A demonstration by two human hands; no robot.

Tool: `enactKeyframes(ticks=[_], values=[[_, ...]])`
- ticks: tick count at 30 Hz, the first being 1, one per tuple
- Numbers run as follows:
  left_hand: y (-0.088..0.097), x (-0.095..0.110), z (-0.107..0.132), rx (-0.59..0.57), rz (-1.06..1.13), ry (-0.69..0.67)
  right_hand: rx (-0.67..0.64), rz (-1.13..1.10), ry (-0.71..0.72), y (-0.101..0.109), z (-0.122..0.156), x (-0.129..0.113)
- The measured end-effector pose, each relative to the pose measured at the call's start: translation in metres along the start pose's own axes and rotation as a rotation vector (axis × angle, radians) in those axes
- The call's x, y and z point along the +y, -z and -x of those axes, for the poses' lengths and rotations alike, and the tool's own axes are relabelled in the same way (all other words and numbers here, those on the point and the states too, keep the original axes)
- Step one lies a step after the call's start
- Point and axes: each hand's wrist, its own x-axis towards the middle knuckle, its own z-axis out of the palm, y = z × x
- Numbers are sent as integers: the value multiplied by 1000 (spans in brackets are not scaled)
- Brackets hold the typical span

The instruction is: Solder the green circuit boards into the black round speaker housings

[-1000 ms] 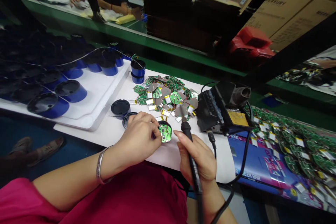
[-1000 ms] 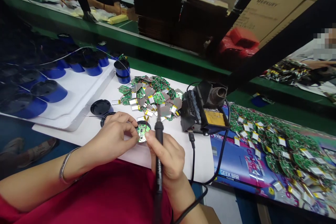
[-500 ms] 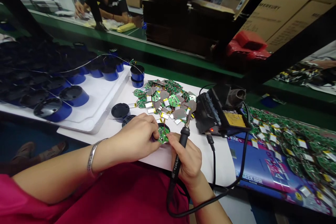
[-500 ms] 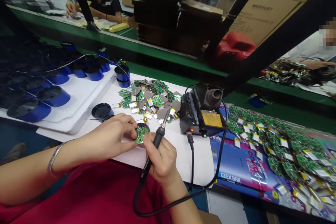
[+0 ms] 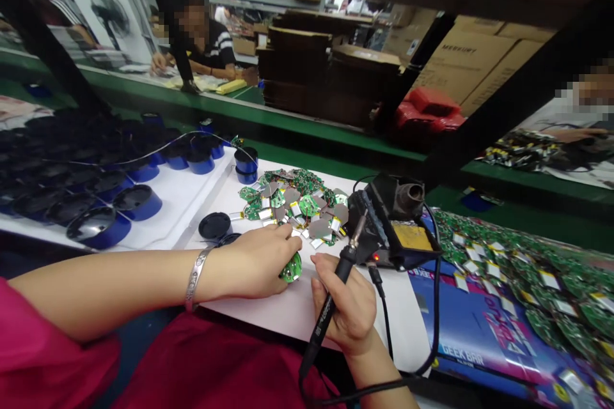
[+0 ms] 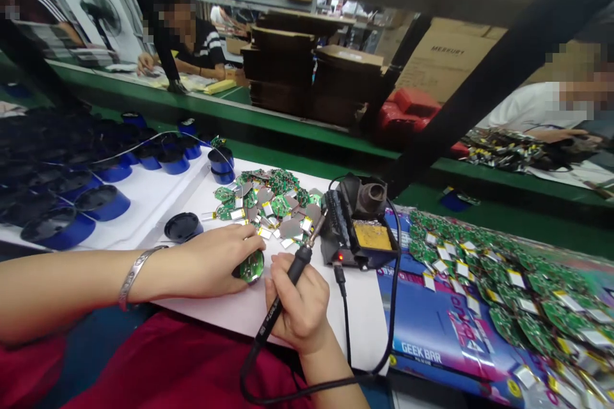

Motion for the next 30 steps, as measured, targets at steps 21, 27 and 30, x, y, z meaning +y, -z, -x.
enactKeyframes(ticks=[21, 27, 30], values=[[86, -115, -201, 369, -80, 448, 29, 6, -34, -10, 11, 4], [103, -99, -154, 400, -56, 377, 27, -44, -29, -7, 14, 5], [100, -85, -95, 299, -26, 292, 29, -52, -1, -5, 14, 7]])
